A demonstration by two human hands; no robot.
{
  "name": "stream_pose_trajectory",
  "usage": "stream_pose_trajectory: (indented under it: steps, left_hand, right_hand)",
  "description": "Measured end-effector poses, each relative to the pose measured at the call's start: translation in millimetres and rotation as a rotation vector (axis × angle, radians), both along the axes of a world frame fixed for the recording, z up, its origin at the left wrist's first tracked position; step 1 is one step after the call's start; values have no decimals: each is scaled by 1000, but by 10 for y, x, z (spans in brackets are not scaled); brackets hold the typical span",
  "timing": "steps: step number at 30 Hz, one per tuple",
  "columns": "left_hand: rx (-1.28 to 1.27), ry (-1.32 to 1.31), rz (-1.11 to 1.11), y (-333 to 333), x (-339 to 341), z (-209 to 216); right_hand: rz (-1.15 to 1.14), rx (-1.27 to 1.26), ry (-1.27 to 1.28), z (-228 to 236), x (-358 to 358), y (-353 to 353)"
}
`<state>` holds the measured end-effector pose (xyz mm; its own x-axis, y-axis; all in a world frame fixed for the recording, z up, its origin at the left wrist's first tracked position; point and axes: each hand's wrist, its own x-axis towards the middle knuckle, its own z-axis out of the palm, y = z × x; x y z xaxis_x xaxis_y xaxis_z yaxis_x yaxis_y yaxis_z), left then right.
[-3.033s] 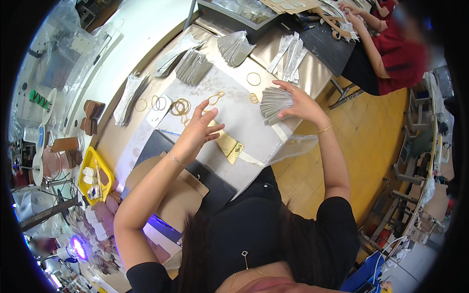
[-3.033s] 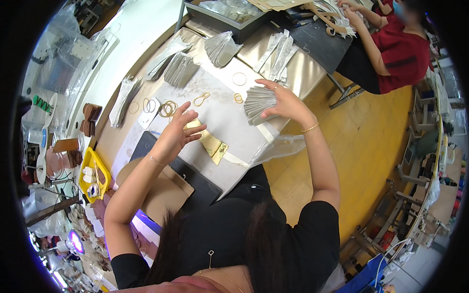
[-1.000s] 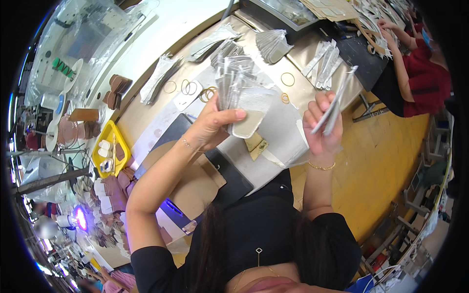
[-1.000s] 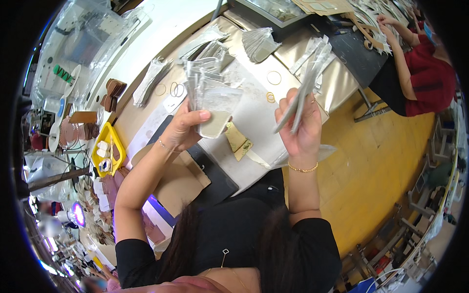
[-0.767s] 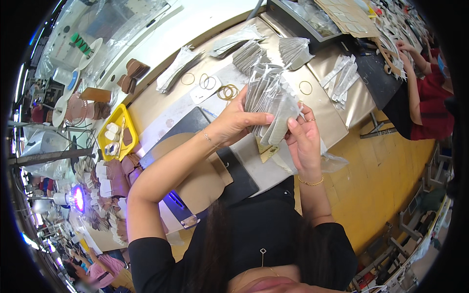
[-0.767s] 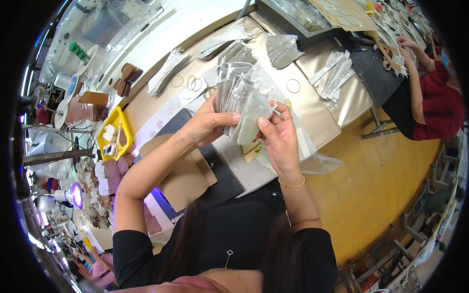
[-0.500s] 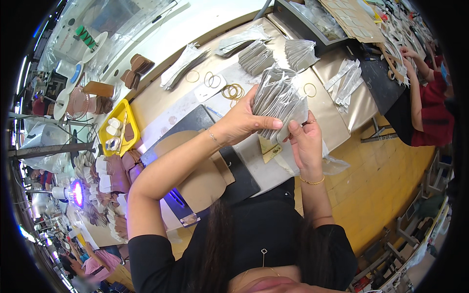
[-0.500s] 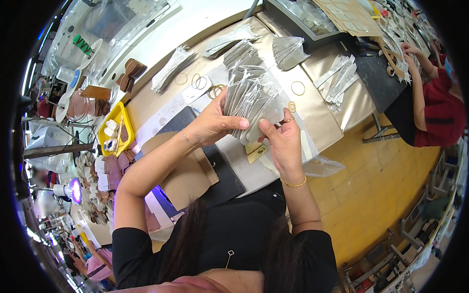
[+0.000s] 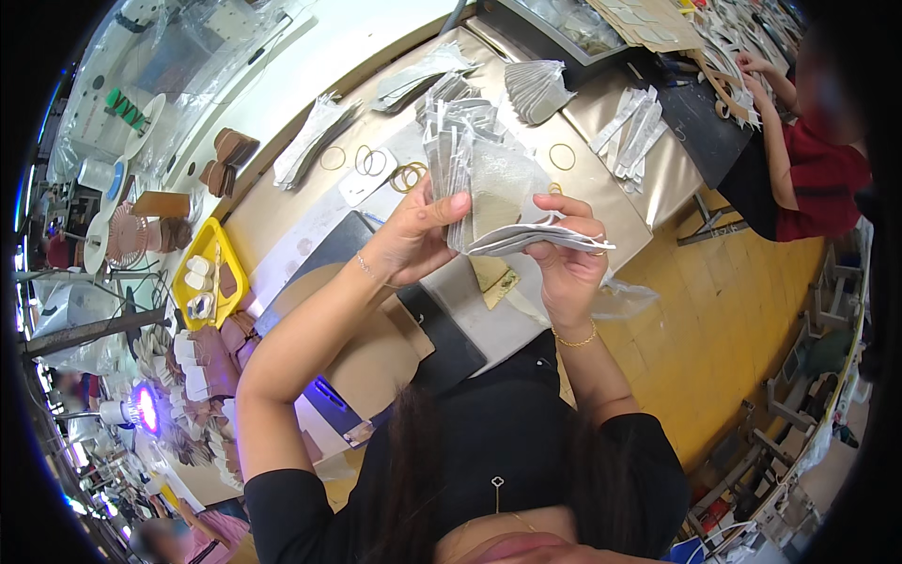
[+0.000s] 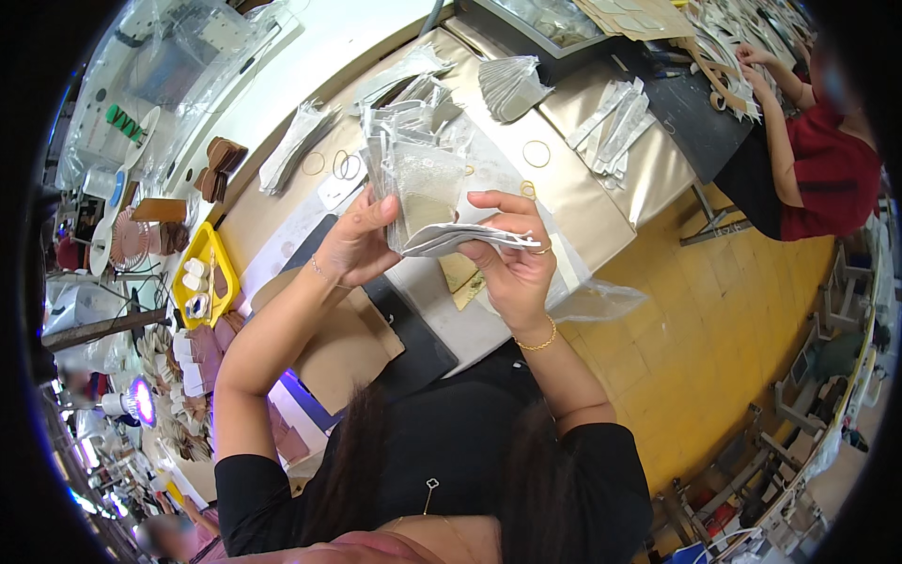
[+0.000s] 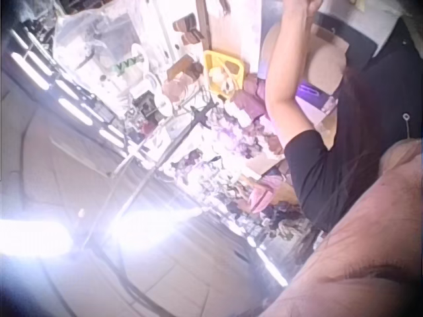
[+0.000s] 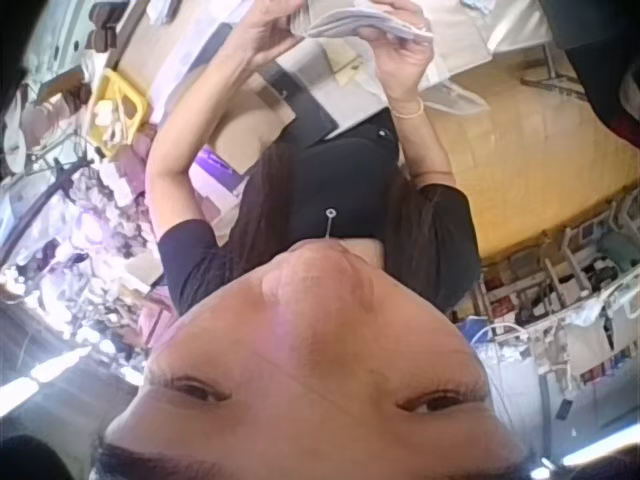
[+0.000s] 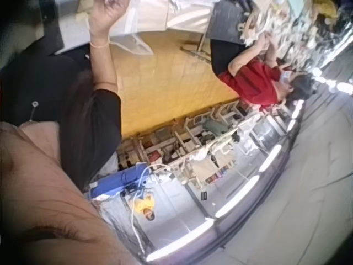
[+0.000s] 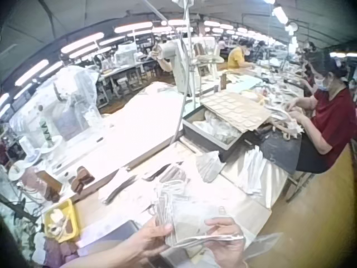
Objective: The person gathers small white fabric pieces from a pile on the table, aligns them into neat stacks, and secures each bundle with a rubber band. The person repeats this process multiple times, placing the finished bundles on the table. The person also briefly handles a roll of brown paper and a stack of grey fabric pieces.
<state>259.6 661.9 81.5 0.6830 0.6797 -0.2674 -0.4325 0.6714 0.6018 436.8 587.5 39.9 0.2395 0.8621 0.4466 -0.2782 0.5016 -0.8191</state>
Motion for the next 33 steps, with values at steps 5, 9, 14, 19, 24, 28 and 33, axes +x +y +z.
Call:
stream_pose_trajectory:
  steps: [5, 9, 14, 19, 24, 28, 33]
  left_hand:
    - [14, 31, -6, -6, -7, 21]
    - [52, 78, -36, -3, 21, 49]
    - [151, 206, -11, -38, 89, 95]
    - [29, 239, -1, -44, 100, 138]
    - [89, 265, 38, -51, 116, 112]
    - [154, 282, 130, -62, 118, 82]
    - [144, 253, 171, 12, 25, 111]
  right_hand:
    - [-71, -2, -55, 35, -8, 7]
    - [36, -314, 91, 147, -17, -3]
    - [-33, -339, 173, 225, -34, 49]
    - [-52, -261, 147, 184, -35, 60]
    - [-58, -295, 148, 192, -43, 69]
    - [-40, -362, 153, 245, 27, 80]
    - [91, -549, 320, 264, 412, 82]
